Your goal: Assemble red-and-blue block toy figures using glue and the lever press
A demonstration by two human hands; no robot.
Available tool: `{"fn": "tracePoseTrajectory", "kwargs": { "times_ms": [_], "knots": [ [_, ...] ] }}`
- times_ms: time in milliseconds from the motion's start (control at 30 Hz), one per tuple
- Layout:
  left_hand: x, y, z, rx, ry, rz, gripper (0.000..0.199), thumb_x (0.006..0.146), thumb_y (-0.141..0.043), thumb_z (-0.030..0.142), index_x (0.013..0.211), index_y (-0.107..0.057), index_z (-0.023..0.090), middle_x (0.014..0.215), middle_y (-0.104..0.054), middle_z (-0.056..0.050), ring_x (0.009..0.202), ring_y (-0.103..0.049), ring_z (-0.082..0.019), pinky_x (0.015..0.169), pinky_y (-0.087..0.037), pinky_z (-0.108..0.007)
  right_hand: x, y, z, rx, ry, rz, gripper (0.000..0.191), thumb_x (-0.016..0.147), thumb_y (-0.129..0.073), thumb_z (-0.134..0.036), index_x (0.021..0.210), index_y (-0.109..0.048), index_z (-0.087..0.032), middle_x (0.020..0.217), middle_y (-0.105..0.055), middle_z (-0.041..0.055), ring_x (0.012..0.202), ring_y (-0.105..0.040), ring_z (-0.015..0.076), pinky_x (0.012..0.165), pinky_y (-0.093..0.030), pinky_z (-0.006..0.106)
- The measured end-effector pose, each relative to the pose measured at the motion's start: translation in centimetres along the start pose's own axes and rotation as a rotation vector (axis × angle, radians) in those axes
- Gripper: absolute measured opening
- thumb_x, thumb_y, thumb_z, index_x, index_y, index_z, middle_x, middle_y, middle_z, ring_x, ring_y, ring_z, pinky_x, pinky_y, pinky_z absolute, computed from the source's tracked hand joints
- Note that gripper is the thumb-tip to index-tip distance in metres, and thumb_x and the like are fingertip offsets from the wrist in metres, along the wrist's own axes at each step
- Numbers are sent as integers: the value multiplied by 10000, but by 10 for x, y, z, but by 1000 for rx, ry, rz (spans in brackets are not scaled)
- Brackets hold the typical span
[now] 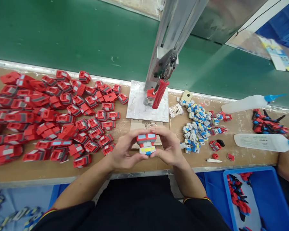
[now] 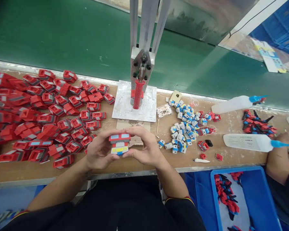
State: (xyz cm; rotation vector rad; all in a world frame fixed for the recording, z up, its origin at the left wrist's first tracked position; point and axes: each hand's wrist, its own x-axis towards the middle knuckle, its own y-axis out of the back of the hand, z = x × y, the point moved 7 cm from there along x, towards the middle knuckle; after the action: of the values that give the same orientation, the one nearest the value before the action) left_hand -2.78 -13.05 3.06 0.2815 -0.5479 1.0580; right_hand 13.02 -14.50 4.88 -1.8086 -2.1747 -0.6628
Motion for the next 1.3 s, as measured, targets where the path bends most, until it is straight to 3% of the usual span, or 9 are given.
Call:
{"fn": "tracePoseTrajectory", "kwargs": {
  "times_ms": [167, 333, 467, 567, 667, 833, 1033, 1167, 1300],
  "knots": [
    [20, 27, -7, 78, 241, -98, 659, 1028, -751, 443, 1611, -497, 269, 1335, -779, -143, 1112, -814, -249, 923, -683, -324, 6, 27, -2, -220, 39, 74, 627, 961, -773, -574, 1515, -571, -362, 1428, -655, 120, 1280, -681, 273, 877, -662, 377],
    [73, 63, -27, 692, 352, -509, 577, 1043, -624, 569, 1523, -627, 248, 1752, -442, -180, 1422, -646, -368, 1214, -523, -530, 24, 53, 14, -406, -41, -106, 526, 985, -743, -563, 1450, -624, -347, 1504, -609, 134, 1396, -616, 312, 936, -668, 448],
    [113, 54, -64, 848, 416, -916, 517, 1016, -615, 429, 1509, -645, 275, 1866, -148, -162, 1208, -740, -294, 1140, -534, -453, 52, 40, 40, -334, -120, -274, 540, 984, -725, -591, 1442, -636, -320, 1472, -619, 131, 1338, -638, 275, 908, -676, 398],
    [137, 42, -83, 889, 354, -1012, 540, 949, -679, 380, 1479, -672, 273, 1759, -384, -145, 1151, -724, -261, 1071, -533, -384, 66, 35, 49, -277, -120, -275, 480, 982, -729, -570, 1364, -676, -284, 1340, -675, 105, 1186, -682, 220, 880, -665, 349],
    [146, 41, -95, 890, 318, -1019, 498, 939, -676, 357, 1427, -715, 268, 1589, -548, -130, 1107, -705, -245, 1023, -528, -352, 64, 36, 37, -199, -59, -263, 409, 988, -724, -578, 1262, -719, -274, 1226, -716, 75, 1125, -698, 201, 852, -652, 332],
    [145, 50, -99, 831, 303, -969, 482, 945, -677, 335, 1417, -725, 252, 1627, -509, -136, 1243, -661, -263, 1134, -487, -365, 64, 45, -25, -43, 72, -224, 492, 987, -704, -655, 1334, -700, -306, 1194, -773, 47, 1039, -758, 191, 806, -673, 333],
    [148, 52, -99, 784, 267, -920, 551, 966, -701, 370, 1510, -675, 289, 1563, -572, -118, 1352, -619, -280, 1194, -458, -386, 136, 68, -94, 45, 215, -147, 662, 924, -779, -646, 1508, -586, -401, 1313, -786, -56, 1181, -796, 167, 796, -645, 237],
    [148, 54, -92, 702, 250, -914, 548, 967, -720, 417, 1492, -696, 263, 1438, -648, -127, 1201, -679, -249, 1109, -512, -356, 191, 85, -102, -14, 190, -65, 698, 784, -807, -715, 1397, -681, -407, 1269, -815, -113, 1207, -798, 171, 870, -647, 248],
    [144, 65, -80, 587, 242, -852, 564, 934, -776, 482, 1455, -728, 270, 1321, -730, -124, 1100, -709, -237, 985, -572, -343, 198, 94, -95, -42, 202, 45, 466, 893, -664, -684, 1092, -829, -297, 1308, -794, -177, 1261, -762, 232, 780, -571, 238]
  ]
}}
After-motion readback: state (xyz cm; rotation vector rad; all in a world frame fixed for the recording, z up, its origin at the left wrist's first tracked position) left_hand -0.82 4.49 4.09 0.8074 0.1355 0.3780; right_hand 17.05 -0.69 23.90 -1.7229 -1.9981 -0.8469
